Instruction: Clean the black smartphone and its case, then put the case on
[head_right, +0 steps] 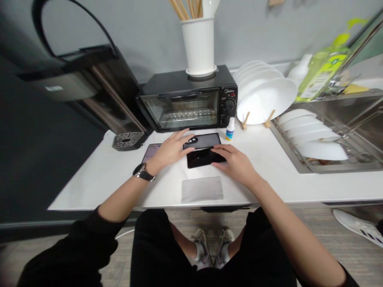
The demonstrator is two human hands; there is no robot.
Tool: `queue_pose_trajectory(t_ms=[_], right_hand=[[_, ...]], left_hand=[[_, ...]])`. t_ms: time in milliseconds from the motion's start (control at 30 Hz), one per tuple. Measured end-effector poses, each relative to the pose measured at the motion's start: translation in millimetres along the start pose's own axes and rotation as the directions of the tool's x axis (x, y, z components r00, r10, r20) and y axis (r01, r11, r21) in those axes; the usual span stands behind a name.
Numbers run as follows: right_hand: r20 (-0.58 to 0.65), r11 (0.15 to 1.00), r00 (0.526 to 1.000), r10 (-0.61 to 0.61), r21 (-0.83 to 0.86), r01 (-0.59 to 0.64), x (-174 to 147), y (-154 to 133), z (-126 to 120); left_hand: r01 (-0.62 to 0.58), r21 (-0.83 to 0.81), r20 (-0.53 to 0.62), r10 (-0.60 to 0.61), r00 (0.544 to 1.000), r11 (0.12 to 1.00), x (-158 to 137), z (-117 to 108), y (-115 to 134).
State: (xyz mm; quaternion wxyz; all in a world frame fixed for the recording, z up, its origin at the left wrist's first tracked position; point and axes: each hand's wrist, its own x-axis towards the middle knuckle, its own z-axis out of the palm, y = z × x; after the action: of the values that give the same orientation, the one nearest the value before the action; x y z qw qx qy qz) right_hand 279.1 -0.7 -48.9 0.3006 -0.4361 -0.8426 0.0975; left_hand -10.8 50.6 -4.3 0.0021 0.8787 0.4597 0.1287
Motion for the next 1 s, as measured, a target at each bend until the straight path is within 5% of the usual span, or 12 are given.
queue_pose_trajectory(t_ms=[167, 400, 600, 833, 900, 1000], right_hand=[[0.014, 0.998, 0.999, 0.029, 0.056, -0.03, 3, 22, 16], [0.023, 0.991, 1.0, -0.004, 0.131, 0.001, -4, 16, 16], [0.145, 0.983, 0.985, -0.09, 0.169, 0.065, 2, -1, -5], [0.291, 0.998, 0.956, -0.029, 0.055, 0.013, -1, -31, -25], [0.231, 0.999, 0.972, 0.037, 0.016, -0.042, -7, -32, -30], [0.129, 0.989, 0.98, 0.149, 0.001, -0.151, -24, -26, -36]], left_hand=[[-0.251, 0.017, 0.011, 0.25, 0.968, 0.968, -9, 22, 19], [-0.372, 0.165, -0.011, 0.378, 0.926, 0.914, -37, 40, 37], [-0.502, 0.238, -0.002, 0.517, 0.856, 0.832, -33, 11, 46], [-0.692, 0.265, 0.04, 0.71, 0.703, 0.671, -8, -45, 69], [-0.663, 0.142, -0.004, 0.67, 0.743, 0.735, 5, -58, 65], [-0.294, -0.068, -0.077, 0.288, 0.954, 0.953, 19, -56, 41]])
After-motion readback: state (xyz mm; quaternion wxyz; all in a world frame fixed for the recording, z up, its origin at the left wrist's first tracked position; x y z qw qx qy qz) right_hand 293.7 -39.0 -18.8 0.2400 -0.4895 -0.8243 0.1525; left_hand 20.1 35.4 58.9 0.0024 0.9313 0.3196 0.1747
